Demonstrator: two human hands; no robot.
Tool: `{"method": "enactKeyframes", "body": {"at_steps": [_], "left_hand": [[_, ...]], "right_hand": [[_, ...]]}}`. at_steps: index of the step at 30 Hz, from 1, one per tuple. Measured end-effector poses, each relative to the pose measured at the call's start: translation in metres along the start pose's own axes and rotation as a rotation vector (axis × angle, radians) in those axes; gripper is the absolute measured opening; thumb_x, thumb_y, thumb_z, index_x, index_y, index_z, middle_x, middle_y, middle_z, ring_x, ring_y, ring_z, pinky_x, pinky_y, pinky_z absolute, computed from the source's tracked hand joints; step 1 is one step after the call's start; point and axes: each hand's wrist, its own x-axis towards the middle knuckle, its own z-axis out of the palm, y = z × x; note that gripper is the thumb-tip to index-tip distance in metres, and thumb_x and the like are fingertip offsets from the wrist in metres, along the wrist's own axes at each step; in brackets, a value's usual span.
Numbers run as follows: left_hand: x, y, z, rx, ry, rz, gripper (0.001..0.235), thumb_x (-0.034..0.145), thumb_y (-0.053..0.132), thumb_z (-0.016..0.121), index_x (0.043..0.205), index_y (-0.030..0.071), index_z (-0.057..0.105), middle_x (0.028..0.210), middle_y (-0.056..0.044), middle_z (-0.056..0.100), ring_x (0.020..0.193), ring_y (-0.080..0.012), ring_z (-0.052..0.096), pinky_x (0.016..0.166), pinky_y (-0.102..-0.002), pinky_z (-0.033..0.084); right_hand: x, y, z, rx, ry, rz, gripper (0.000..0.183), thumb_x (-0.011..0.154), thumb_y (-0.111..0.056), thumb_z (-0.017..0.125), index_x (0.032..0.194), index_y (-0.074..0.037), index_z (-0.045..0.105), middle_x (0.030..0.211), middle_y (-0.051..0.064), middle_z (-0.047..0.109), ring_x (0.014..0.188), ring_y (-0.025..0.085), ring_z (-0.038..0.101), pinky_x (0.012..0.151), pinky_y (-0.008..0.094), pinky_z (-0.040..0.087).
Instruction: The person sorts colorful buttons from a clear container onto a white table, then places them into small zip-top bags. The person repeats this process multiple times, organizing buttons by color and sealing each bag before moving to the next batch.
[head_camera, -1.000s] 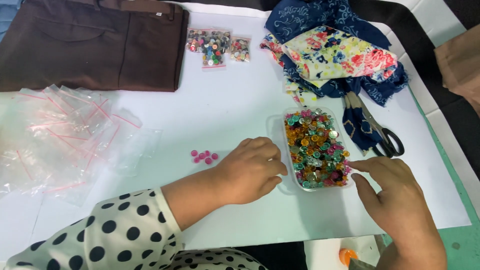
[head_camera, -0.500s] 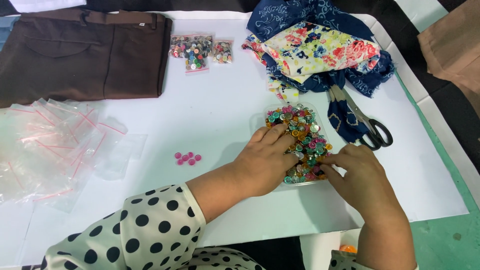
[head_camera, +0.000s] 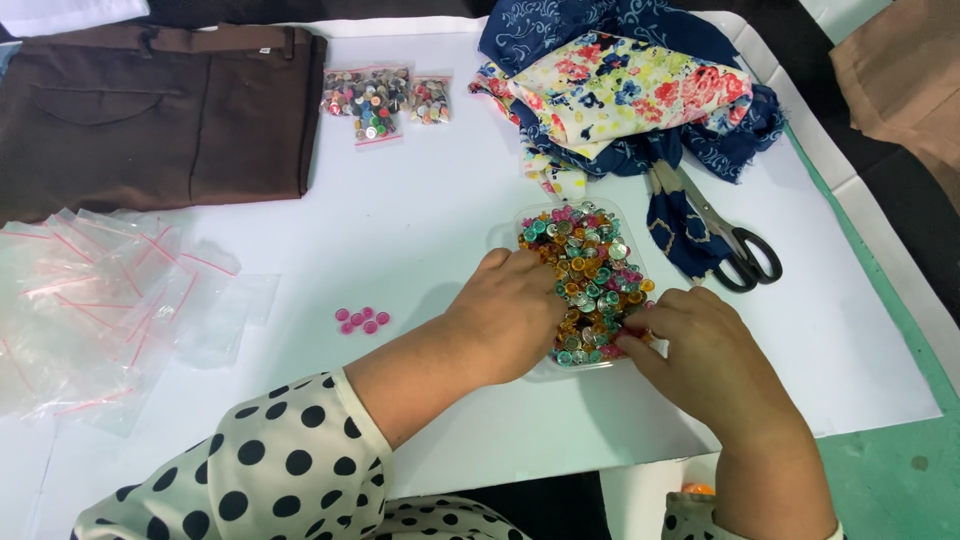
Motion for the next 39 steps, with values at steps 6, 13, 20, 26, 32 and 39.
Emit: {"method": "enactKeyframes", "body": {"at_steps": [6,13,20,26,32,39], "left_hand": [[0.008,0.006,-0.008,0.005,-0.28,-0.085,0.023,0.095,0.029,0.06,0.084,0.023,0.08,0.083,0.001,0.063,0.094,-0.0275,0.052,0.079,-0.043,0.041],[0.025,0.023,-0.041,0.127,-0.558,-0.063,0.02,0.088,0.014,0.064,0.09,0.03,0.076,0.086,0.003,0.065,0.096,-0.0249,0.051,0.087,-0.041,0.04],[0.03,0.026,-0.046,0.108,-0.638,-0.063,0.021,0.088,0.014,0.066,0.098,0.028,0.077,0.097,0.002,0.066,0.1,-0.0256,0.053,0.087,-0.04,0.042],[0.015,0.015,-0.028,0.019,-0.393,-0.073,0.019,0.091,0.015,0.063,0.101,0.023,0.077,0.096,-0.003,0.066,0.093,-0.0285,0.056,0.079,-0.044,0.044],[-0.023,0.005,-0.027,-0.041,0.174,-0.009,0.017,0.079,0.003,0.067,0.073,0.019,0.066,0.078,0.001,0.055,0.074,-0.0255,0.051,0.06,-0.04,0.037],[-0.1,-0.06,-0.085,-0.175,0.217,-0.104,0.01,0.081,0.018,0.078,0.092,0.018,0.076,0.083,0.0,0.061,0.081,-0.0299,0.06,0.065,-0.045,0.047]], "right_hand": [[0.003,0.005,0.011,-0.084,0.002,-0.035,0.014,0.086,-0.031,0.076,0.093,-0.02,0.081,0.076,-0.001,0.07,0.075,0.025,0.062,0.075,0.04,0.048],[-0.007,-0.004,0.009,0.023,0.107,-0.022,0.017,0.087,-0.023,0.076,0.102,-0.017,0.079,0.079,0.0,0.067,0.075,0.024,0.058,0.071,0.038,0.048],[-0.024,-0.003,0.028,0.139,0.443,-0.009,0.018,0.09,-0.011,0.079,0.108,-0.013,0.076,0.087,0.002,0.068,0.085,0.021,0.061,0.081,0.036,0.048],[-0.033,-0.013,0.037,0.219,0.552,0.02,0.018,0.092,-0.01,0.078,0.109,-0.008,0.076,0.092,0.006,0.07,0.09,0.021,0.062,0.082,0.035,0.049],[-0.035,-0.036,0.039,0.219,0.64,-0.08,0.016,0.092,0.002,0.079,0.107,0.0,0.074,0.093,0.011,0.071,0.089,0.023,0.064,0.083,0.035,0.053],[-0.019,-0.123,0.029,0.327,0.345,-0.35,0.015,0.086,-0.007,0.074,0.101,-0.004,0.071,0.09,0.009,0.065,0.078,0.023,0.06,0.072,0.035,0.049]]}}
